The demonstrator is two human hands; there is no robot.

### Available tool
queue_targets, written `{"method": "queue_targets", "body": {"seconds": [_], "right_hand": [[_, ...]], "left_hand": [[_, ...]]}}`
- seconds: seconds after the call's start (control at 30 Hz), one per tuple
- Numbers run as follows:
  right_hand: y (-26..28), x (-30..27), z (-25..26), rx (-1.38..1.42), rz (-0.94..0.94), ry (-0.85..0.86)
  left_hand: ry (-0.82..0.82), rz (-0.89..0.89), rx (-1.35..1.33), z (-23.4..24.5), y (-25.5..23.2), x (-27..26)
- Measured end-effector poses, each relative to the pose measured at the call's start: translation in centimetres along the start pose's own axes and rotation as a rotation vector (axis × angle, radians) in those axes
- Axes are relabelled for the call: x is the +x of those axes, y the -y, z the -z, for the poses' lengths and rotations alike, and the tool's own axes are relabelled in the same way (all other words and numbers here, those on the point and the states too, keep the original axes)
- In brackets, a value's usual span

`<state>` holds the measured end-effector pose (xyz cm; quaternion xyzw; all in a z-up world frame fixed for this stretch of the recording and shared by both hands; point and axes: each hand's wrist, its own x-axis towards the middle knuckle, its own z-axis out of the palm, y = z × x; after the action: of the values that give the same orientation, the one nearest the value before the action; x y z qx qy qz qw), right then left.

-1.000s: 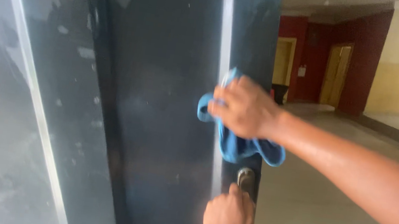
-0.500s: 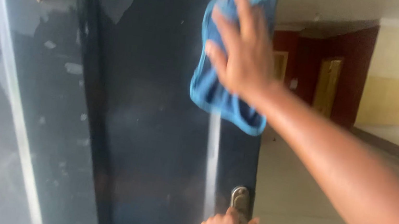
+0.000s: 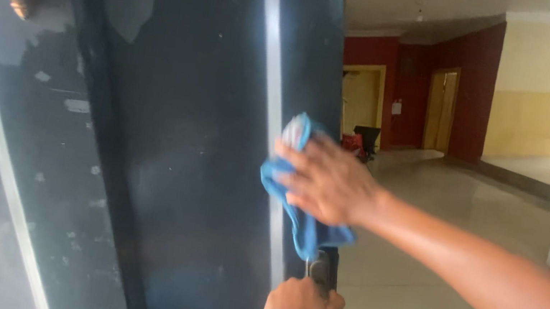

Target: Wiping down a door and its handle using a cloth and water from a bucket.

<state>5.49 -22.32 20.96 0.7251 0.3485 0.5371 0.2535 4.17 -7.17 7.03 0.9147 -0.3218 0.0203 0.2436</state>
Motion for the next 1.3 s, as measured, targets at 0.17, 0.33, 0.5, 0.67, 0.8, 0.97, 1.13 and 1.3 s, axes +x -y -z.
{"method": "queue_targets", "body": {"seconds": [0.17, 0.33, 0.5, 0.67, 0.8, 0.97, 1.13, 1.3], "right_hand": [[-5.5, 5.8, 0.0, -0.072, -0.378, -0.132], [-5.5, 7.4, -2.3, -0.225, -0.559, -0.396], [-2.0, 4.6, -5.1, -0.010, -0.878, -0.583], [3.8, -0.2, -5.4, 0.291, -1.037, -0.501], [8.1, -3.3, -4.4, 0.604, -1.212, -0.393], [11.5, -5.6, -3.9, 0.521, -1.168, -0.379], [7.6, -3.2, -3.2, 0.412, -1.099, -0.407], [-1.9, -0.3, -4.6, 0.132, -0.860, -0.565]], "left_hand": [[0.046, 0.002, 0.033, -0.6, 0.8, 1.5], [-0.006, -0.070, -0.007, -1.2, 1.0, 1.4], [-0.034, 0.000, 0.032, -1.0, 0.8, 1.4], [-0.104, -0.029, 0.020, -1.7, 0.9, 1.2], [-0.231, -0.074, 0.049, -3.4, 1.9, 1.6], [-0.335, -0.435, 0.100, -5.9, 4.2, 2.6], [-0.217, -0.176, -0.007, -2.7, 1.2, -0.4], [-0.055, -0.036, 0.031, -1.1, -1.5, -1.8]]}}
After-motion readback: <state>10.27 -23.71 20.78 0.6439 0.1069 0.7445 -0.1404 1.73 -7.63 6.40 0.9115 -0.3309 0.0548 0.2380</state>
